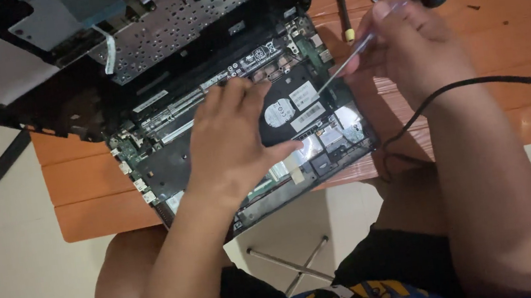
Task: Connecting internal ribbon cables and components inside a laptop chassis using hands and a small tool.
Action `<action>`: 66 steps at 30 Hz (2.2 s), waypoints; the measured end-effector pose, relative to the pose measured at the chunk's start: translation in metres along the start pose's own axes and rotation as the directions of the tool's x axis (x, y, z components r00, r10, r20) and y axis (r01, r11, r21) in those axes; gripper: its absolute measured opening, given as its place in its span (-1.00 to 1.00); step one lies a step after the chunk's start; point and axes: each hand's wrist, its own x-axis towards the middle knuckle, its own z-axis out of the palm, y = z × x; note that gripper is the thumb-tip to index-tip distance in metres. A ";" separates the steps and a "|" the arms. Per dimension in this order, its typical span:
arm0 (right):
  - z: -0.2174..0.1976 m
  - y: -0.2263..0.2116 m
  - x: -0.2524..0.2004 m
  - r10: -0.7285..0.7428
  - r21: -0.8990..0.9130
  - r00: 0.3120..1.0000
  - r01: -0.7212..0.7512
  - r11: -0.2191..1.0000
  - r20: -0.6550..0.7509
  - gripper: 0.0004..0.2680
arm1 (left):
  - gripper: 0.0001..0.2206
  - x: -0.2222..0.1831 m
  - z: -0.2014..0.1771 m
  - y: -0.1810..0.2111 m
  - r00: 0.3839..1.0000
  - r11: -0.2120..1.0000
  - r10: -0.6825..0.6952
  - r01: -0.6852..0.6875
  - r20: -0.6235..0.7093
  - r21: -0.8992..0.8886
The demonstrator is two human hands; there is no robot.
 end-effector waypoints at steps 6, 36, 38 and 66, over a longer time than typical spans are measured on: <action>0.013 -0.009 -0.006 0.224 -0.142 0.970 -0.210 0.967 0.090 -0.78 | -0.16 -0.001 0.016 -0.005 0.992 0.987 0.099 -0.088 -0.076 0.136; 0.004 0.014 -0.002 -0.289 -0.049 0.956 0.292 0.955 0.055 -0.78 | -0.64 -0.004 -0.019 -0.008 0.915 0.929 0.280 -0.335 -0.292 -0.159; 0.006 0.012 -0.003 -0.363 -0.205 0.931 0.350 0.914 -0.028 -0.77 | -0.86 -0.004 -0.020 -0.012 0.908 0.927 0.291 -0.345 -0.303 -0.145; 0.035 0.012 -0.017 -0.533 -0.398 0.820 0.569 0.720 0.209 -0.85 | -0.58 -0.005 -0.056 -0.023 0.896 0.902 -0.270 0.364 0.353 -0.234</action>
